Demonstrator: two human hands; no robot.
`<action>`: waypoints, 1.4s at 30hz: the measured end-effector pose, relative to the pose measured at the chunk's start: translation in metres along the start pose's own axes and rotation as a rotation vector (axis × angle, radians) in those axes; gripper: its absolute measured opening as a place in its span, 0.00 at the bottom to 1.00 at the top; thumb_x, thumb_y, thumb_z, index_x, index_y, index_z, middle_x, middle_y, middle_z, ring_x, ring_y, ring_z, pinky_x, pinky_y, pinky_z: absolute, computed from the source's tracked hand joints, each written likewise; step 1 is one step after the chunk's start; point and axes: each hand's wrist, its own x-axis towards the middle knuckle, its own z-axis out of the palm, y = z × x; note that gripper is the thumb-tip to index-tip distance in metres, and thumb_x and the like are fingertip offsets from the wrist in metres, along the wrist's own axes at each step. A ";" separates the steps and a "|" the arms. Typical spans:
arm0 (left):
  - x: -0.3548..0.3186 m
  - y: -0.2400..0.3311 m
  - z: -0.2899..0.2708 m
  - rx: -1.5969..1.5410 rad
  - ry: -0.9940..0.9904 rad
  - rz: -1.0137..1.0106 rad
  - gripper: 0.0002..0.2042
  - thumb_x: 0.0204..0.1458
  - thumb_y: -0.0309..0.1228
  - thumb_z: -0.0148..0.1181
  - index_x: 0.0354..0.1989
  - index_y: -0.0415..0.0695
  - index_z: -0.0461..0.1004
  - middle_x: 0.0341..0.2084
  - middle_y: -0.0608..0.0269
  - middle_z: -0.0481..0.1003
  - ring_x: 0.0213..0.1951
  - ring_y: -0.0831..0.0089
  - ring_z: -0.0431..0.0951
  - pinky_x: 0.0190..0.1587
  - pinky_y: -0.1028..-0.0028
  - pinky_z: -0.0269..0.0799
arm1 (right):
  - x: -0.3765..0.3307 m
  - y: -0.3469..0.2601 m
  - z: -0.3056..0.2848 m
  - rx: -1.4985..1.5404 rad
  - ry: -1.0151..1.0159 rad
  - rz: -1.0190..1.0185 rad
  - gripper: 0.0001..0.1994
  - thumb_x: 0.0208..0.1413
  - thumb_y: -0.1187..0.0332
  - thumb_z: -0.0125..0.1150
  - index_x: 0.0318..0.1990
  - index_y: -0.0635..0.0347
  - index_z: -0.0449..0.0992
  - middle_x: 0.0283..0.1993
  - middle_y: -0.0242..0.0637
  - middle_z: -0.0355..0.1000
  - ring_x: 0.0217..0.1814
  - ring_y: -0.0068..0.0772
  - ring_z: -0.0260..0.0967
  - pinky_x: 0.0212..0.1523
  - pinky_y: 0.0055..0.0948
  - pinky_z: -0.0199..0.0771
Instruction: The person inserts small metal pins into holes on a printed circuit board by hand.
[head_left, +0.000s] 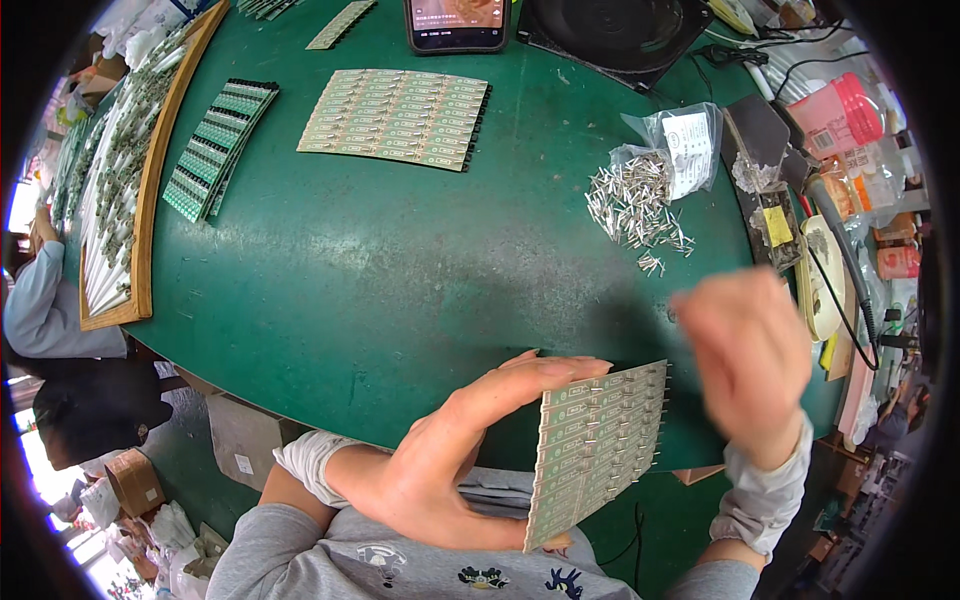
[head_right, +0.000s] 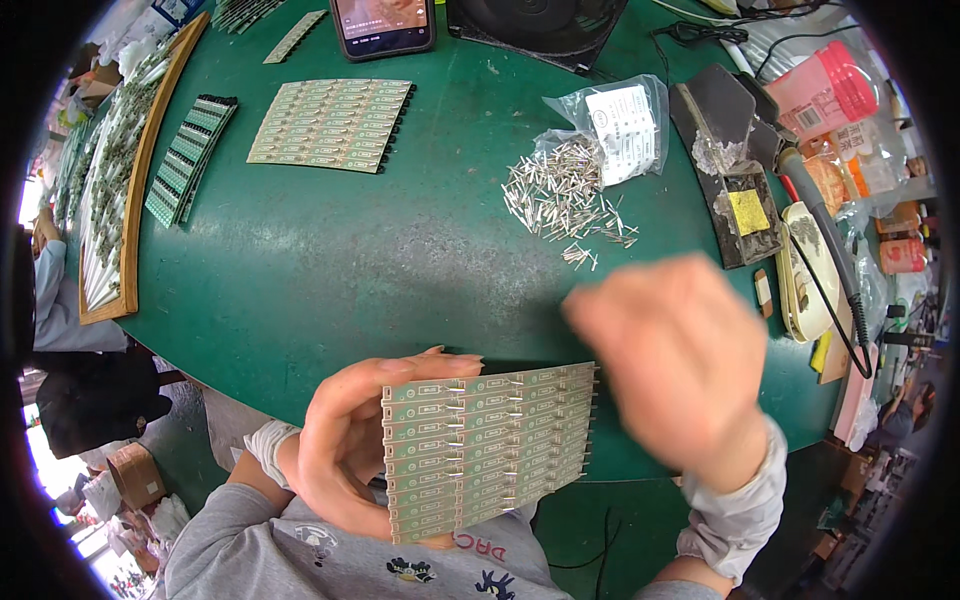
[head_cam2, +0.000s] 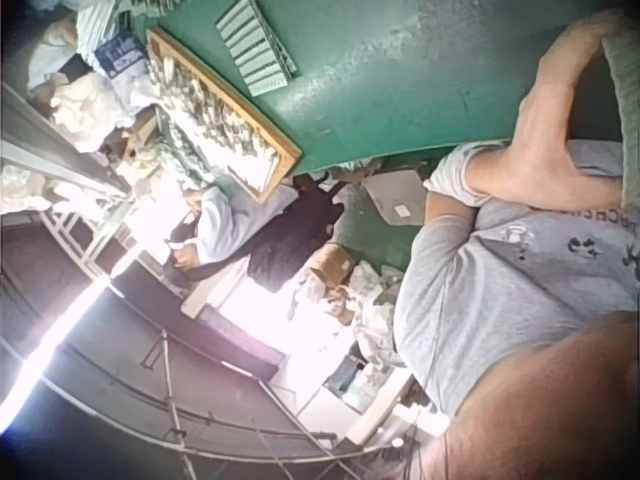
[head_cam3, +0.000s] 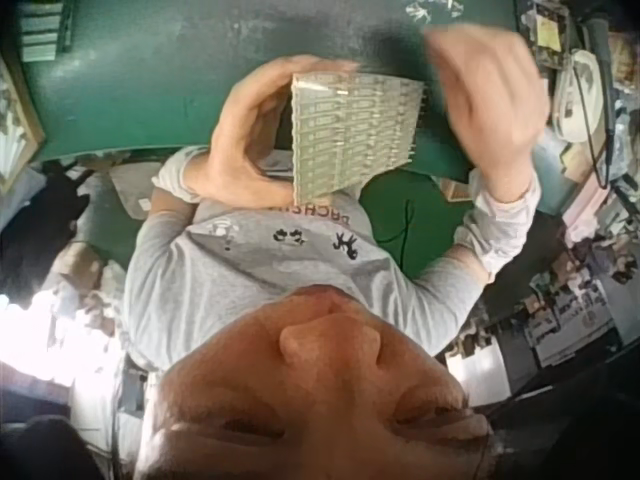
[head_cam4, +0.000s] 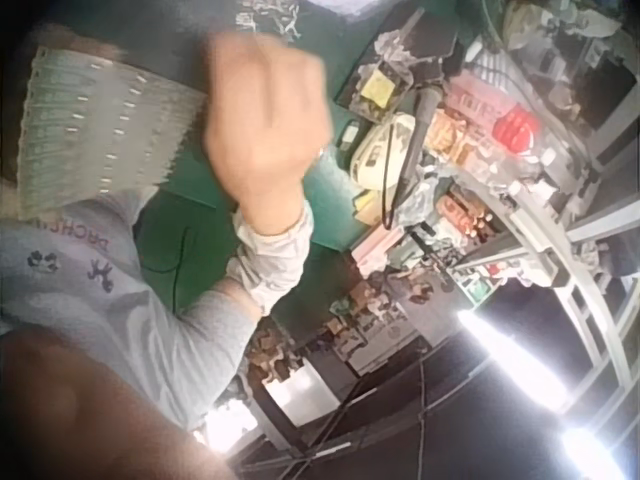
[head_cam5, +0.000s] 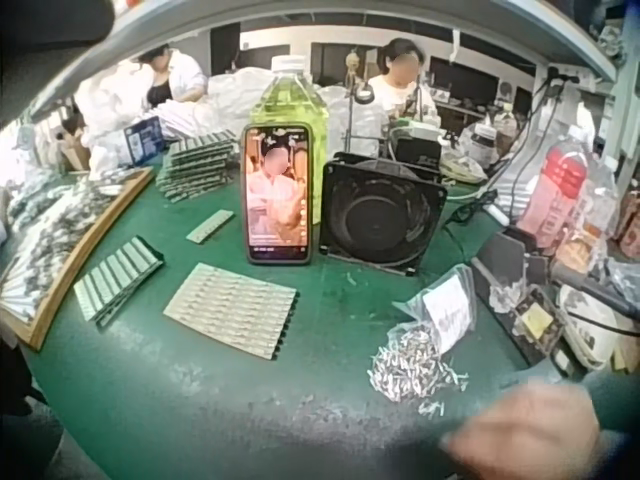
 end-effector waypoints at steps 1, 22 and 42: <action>0.001 0.000 -0.001 -0.003 -0.002 0.003 0.57 0.27 0.25 0.82 0.66 0.35 0.44 0.58 0.27 0.61 0.64 0.42 0.61 0.68 0.50 0.46 | 0.002 0.011 -0.001 -0.094 -0.060 0.042 0.12 0.37 0.77 0.62 0.34 0.63 0.77 0.31 0.36 0.72 0.30 0.34 0.70 0.28 0.29 0.70; 0.002 -0.002 0.000 0.001 0.004 0.045 0.58 0.26 0.26 0.83 0.66 0.34 0.45 0.57 0.27 0.62 0.63 0.41 0.62 0.67 0.50 0.44 | 0.009 0.008 0.002 -0.137 -0.077 0.084 0.12 0.34 0.84 0.63 0.31 0.66 0.74 0.32 0.40 0.71 0.31 0.40 0.71 0.29 0.32 0.72; -0.001 0.010 0.002 0.004 0.000 -0.139 0.59 0.25 0.23 0.82 0.66 0.36 0.43 0.61 0.31 0.57 0.65 0.50 0.59 0.66 0.56 0.57 | 0.001 -0.048 0.001 0.778 -0.115 0.230 0.13 0.34 0.74 0.74 0.32 0.55 0.82 0.35 0.31 0.71 0.32 0.32 0.67 0.31 0.27 0.69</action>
